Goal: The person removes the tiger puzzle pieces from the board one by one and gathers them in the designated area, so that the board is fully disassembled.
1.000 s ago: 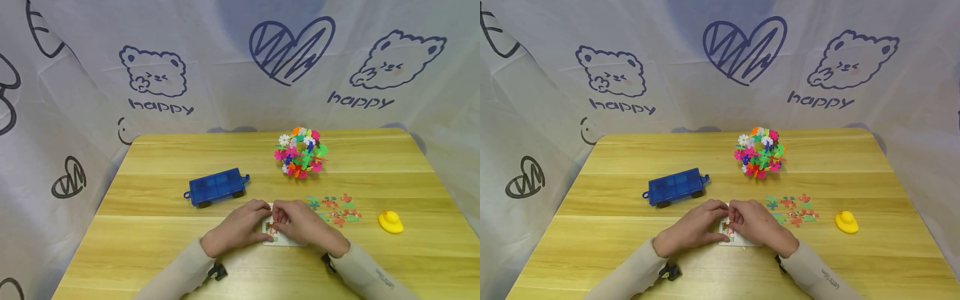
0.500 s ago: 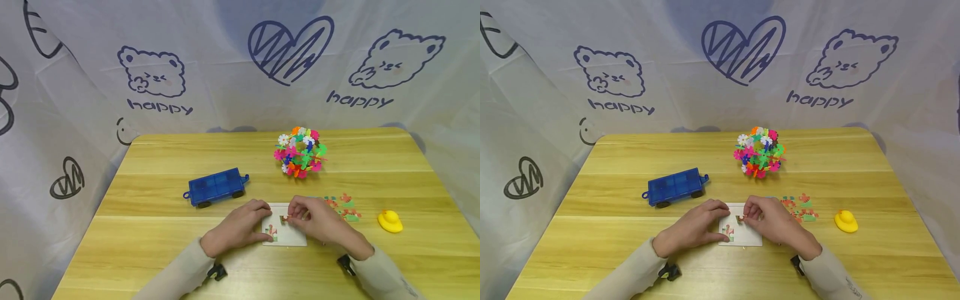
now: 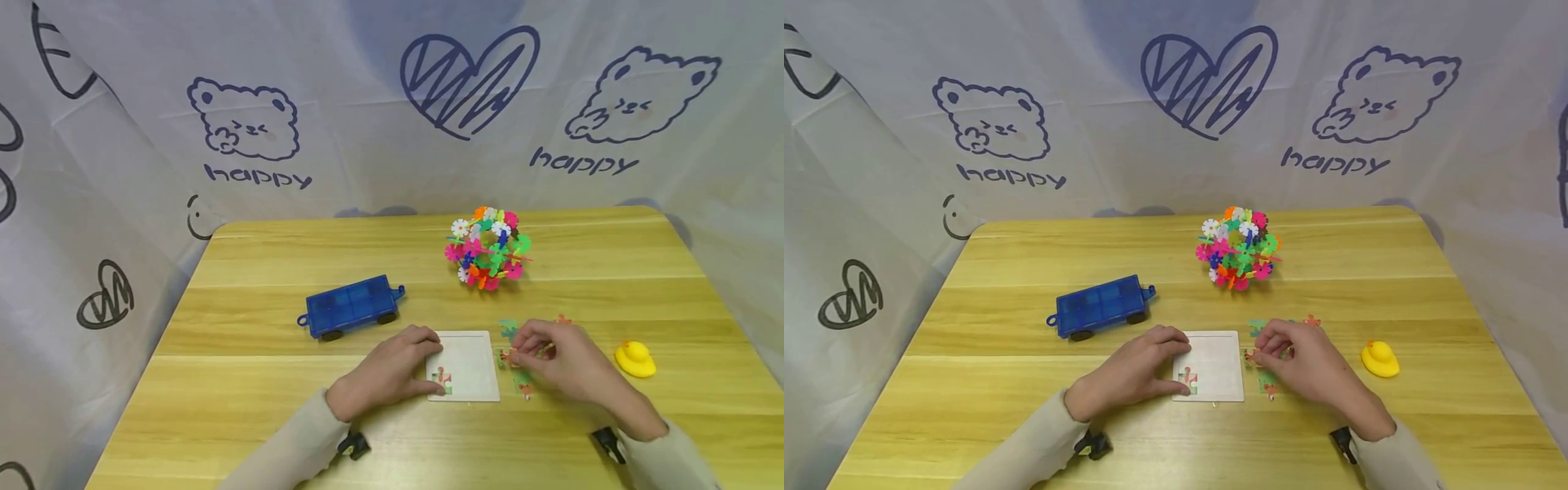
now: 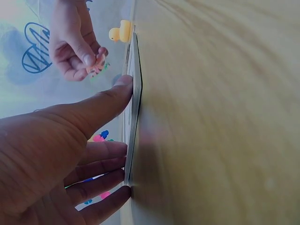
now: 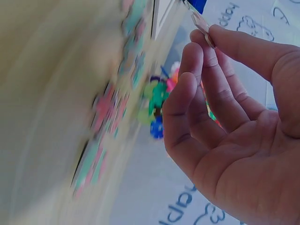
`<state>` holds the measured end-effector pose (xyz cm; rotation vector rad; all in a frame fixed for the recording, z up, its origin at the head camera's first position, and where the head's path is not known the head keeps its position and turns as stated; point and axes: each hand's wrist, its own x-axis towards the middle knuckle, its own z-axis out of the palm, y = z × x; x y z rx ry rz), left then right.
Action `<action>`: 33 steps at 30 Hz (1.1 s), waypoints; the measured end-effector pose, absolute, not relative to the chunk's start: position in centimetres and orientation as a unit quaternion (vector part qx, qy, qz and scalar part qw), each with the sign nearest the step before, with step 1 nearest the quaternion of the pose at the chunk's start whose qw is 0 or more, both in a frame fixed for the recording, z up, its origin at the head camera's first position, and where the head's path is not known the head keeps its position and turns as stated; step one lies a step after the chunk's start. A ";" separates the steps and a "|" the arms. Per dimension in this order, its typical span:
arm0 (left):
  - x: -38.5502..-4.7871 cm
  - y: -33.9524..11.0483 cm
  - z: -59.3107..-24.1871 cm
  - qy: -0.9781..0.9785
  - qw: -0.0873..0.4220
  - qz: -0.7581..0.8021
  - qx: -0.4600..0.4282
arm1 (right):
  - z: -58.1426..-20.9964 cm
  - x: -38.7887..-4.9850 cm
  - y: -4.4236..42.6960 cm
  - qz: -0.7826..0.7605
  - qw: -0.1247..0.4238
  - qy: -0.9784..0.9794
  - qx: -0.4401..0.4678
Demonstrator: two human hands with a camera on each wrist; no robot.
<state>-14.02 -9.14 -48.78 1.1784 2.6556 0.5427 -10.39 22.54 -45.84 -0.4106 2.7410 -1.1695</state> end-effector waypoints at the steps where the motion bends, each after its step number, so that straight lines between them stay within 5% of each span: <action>1: -14.0 -9.1 -48.8 0.895 0.094 0.183 0.397 | -45.9 -10.3 22.9 -0.385 0.063 0.911 -0.133; 33: -13.9 -9.1 -48.6 0.894 0.091 0.188 0.395 | -48.1 -7.3 27.8 -0.342 0.059 0.934 -0.087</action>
